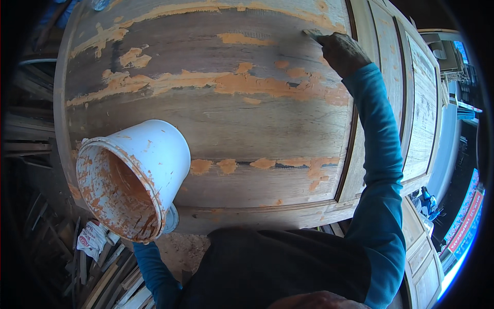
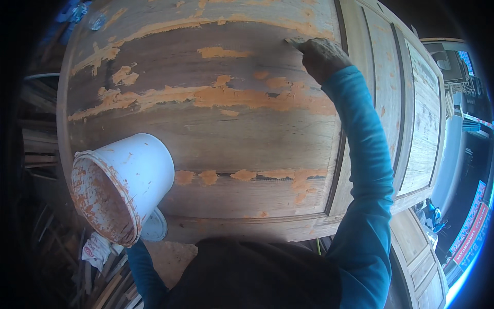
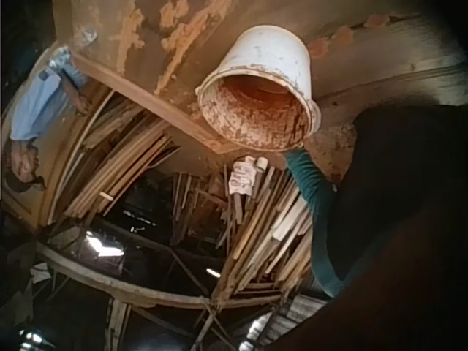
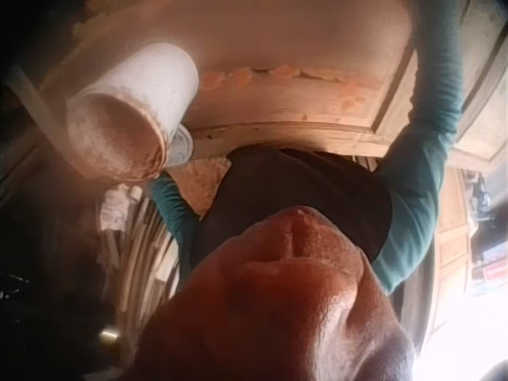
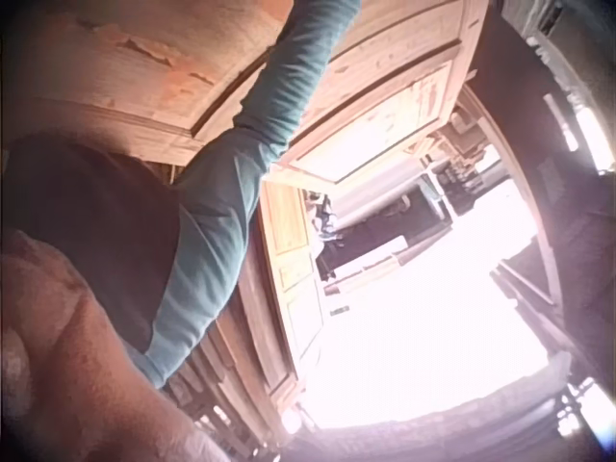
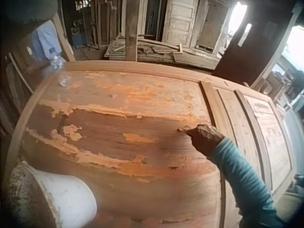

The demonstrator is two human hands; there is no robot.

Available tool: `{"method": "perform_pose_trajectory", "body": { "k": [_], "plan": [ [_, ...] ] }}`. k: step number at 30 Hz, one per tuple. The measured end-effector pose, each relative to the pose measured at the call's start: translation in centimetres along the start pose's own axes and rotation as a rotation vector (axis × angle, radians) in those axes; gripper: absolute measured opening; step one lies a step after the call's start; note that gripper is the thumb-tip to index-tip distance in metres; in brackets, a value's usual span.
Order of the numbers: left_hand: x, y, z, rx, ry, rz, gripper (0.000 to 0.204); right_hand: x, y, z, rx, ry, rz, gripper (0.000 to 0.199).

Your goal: The person applies wood putty to a wooden door using a putty knife, repeatedly dipping the tool into a bucket of orange-colored compound and spreading it over cracks and gaps in the wood surface.

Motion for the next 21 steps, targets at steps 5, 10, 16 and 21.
{"method": "perform_pose_trajectory", "body": {
  "k": [5, 10, 16, 21],
  "plan": [
    [-0.1, -1.0, 1.0, 0.002, -0.023, -0.016, 0.031, -1.6, -0.5, 0.2, -0.109, -0.01, 0.059, 0.026],
    [-0.3, -1.8, 1.6, -0.008, -0.048, -0.023, 0.03, 0.8, 1.5, -1.0, 0.127, -0.074, 0.136, 0.027],
    [-0.2, -3.3, 2.8, -0.003, -0.082, -0.037, 0.03, 7.9, 2.0, -5.3, -0.005, 0.171, 0.444, 0.037],
    [-0.8, -4.6, 4.7, 0.008, -0.103, -0.092, 0.029, 10.6, -0.6, -4.9, -0.214, 0.127, 0.533, 0.048]
  ]
}}
Point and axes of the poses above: each hand's wrist, its own z-axis towards the middle knuckle, its own y-axis out of the back of the hand, x = y × z, the point moved 3 cm from there along z, towards the middle knuckle, and after that the axes turned 1 degree about -x, right-handed, at the moved point
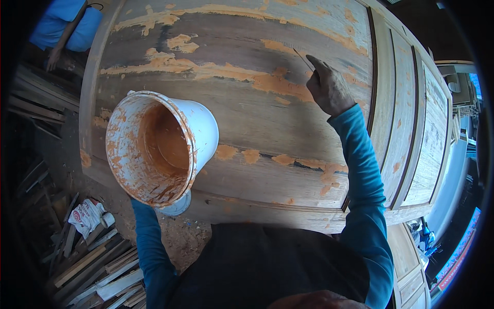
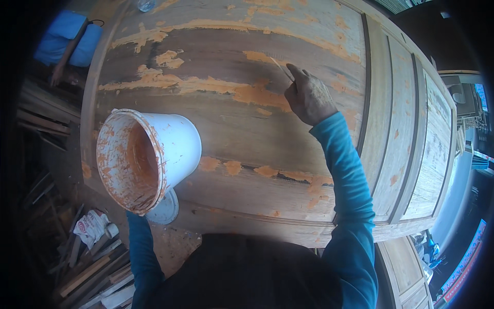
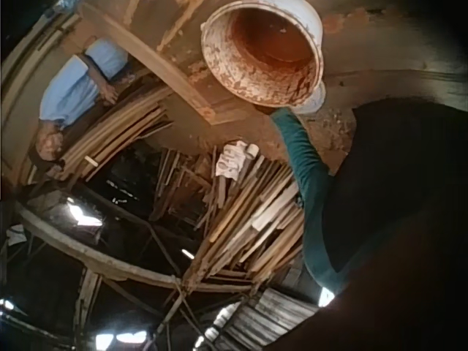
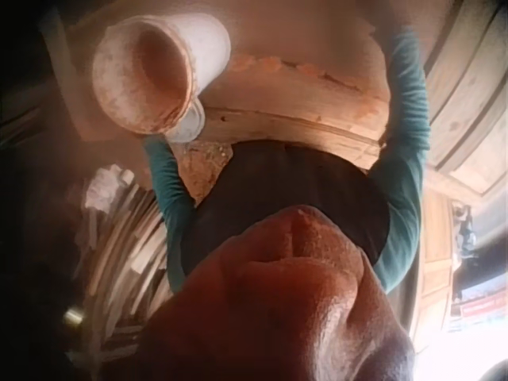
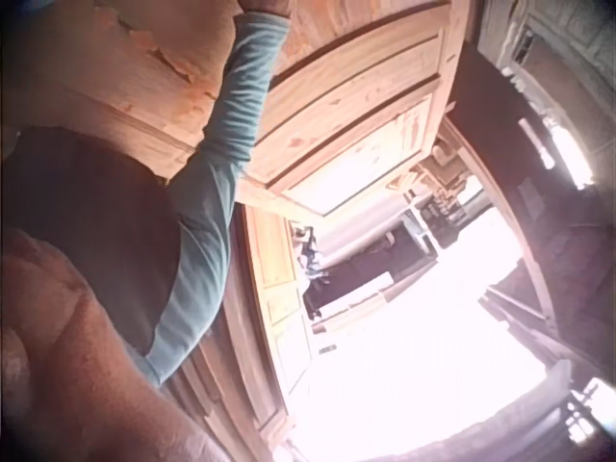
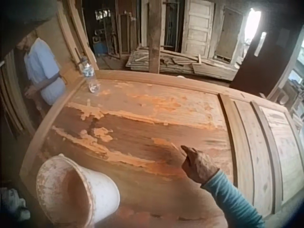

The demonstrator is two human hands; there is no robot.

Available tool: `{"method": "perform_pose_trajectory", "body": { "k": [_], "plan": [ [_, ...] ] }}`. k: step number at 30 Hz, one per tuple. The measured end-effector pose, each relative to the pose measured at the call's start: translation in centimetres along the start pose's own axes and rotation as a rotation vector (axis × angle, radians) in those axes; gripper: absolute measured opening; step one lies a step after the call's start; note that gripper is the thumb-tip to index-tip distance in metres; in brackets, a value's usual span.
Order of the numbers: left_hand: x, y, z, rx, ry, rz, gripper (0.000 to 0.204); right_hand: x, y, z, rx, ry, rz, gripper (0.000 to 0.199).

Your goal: The person applies wood putty to a wooden door using a putty knife, repeatedly dipping the tool into a bucket of orange-colored compound and spreading it over cracks and gaps in the wood surface.

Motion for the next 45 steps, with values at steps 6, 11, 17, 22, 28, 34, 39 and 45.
{"method": "perform_pose_trajectory", "body": {
  "k": [6, 11, 17, 22, 28, 34, 39, 45],
  "plan": [
    [-1.6, -0.5, 1.6, 0.007, 0.051, -0.246, 0.029, -1.7, -3.5, 9.9, 0.238, -0.197, -0.38, 0.06],
    [-3.7, -0.3, 1.0, 0.007, -0.191, 0.101, 0.019, -1.3, -4.4, 11.6, 0.288, -0.295, -0.402, 0.068],
    [-5.0, -0.6, 0.3, -0.069, -0.232, 0.09, 0.011, -1.1, -4.5, 10.5, 0.262, -0.314, -0.318, 0.068],
    [-6.0, -0.5, 0.5, -0.097, -0.243, 0.115, 0.015, 0.7, -3.7, 6.6, 0.234, -0.289, -0.165, 0.057],
    [-5.2, -0.3, 0.8, -0.014, -0.239, 0.164, 0.017, 7.0, 2.5, 1.6, 0.259, -0.284, -0.039, 0.045],
    [-4.6, -1.2, 0.6, 0.06, -0.151, 0.081, 0.017, 14.2, 8.1, -1.4, 0.107, -0.177, -0.042, 0.04],
    [-5.8, -1.2, 0.4, 0.082, -0.198, 0.065, 0.017, 21.4, 8.0, -4.6, 0.006, -0.207, 0.135, 0.038],
    [-6.0, -0.1, -0.2, 0.092, -0.096, 0.013, 0.022, 26.6, 2.7, -9.7, -0.109, -0.232, 0.433, 0.034]
  ]
}}
Point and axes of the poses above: each hand's wrist, its own z-axis towards the middle knuckle, its own y-axis out of the back of the hand, x = y × z, the point moved 3 cm from there along z, towards the middle knuckle, and after that the axes turned 1 degree about -x, right-handed, at the moved point
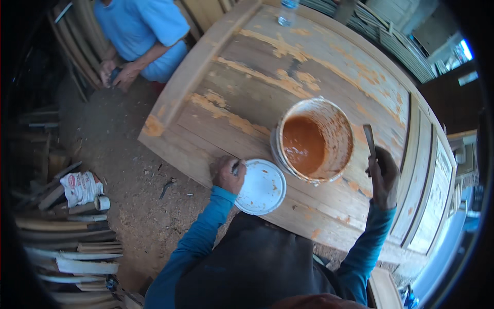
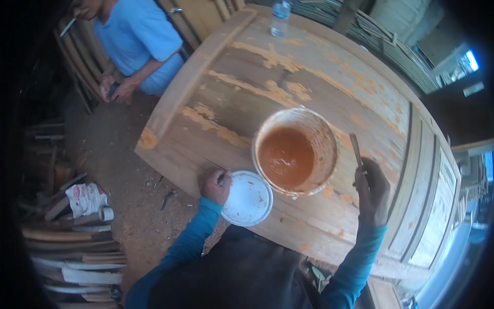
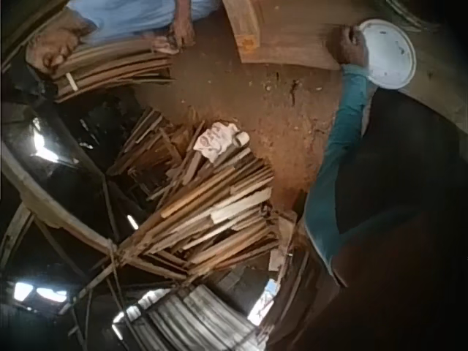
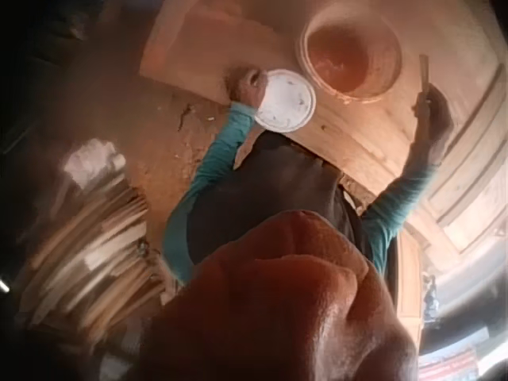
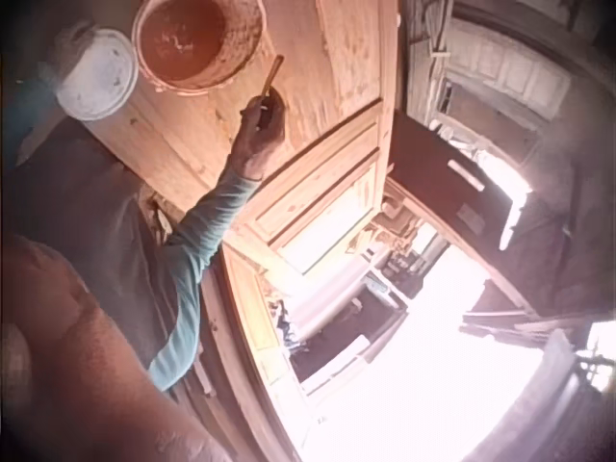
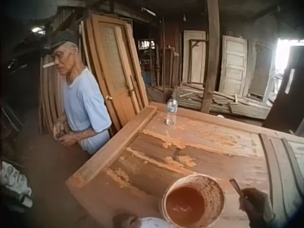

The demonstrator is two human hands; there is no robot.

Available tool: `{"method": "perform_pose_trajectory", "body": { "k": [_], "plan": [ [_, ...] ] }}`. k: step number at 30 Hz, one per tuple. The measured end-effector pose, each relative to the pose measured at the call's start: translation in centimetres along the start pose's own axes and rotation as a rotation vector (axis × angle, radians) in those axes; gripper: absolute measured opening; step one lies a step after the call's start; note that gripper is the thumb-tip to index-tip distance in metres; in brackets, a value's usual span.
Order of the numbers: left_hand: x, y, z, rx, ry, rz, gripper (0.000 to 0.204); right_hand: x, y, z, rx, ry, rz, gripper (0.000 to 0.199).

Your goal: The person applies wood putty to a wooden door using a putty knife, repeatedly dipping the tool into a bucket of orange-colored compound and spreading it over cracks and gaps in the wood surface.

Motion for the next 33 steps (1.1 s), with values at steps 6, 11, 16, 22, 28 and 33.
{"method": "perform_pose_trajectory", "body": {
  "k": [6, 11, 16, 22, 28, 33],
  "plan": [
    [0.2, 0.2, 0.4, -0.092, -0.186, 0.097, 0.024, -3.4, -1.3, -1.9, -0.032, 0.084, 0.078, 0.036],
    [-1.1, 0.8, 0.3, -0.091, -0.213, 0.201, 0.027, -4.9, 0.0, -2.1, 0.014, 0.059, 0.057, 0.035],
    [-0.6, 0.6, 0.5, -0.051, -0.121, 0.136, 0.018, -3.6, -1.8, -2.5, -0.004, 0.052, 0.172, 0.043],
    [0.7, 0.7, 0.1, -0.099, -0.271, 0.131, 0.022, -5.6, -3.8, -6.6, 0.043, -0.092, 0.374, 0.038],
    [0.3, 2.4, 1.8, 0.137, -0.18, -0.08, 0.029, -4.1, -5.3, -7.7, -0.057, -0.11, 0.48, 0.038],
    [2.3, 5.8, 3.0, 0.13, -0.159, -0.267, 0.034, -3.4, -8.2, -5.3, -0.235, -0.057, 0.549, 0.033]
  ]
}}
Point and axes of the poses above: each hand's wrist, its own z-axis towards the middle knuckle, its own y-axis out of the back of the hand, x = y × z, the point moved 3 cm from there along z, towards the middle knuckle, and after that the axes turned 1 degree about -x, right-handed, at the moved point
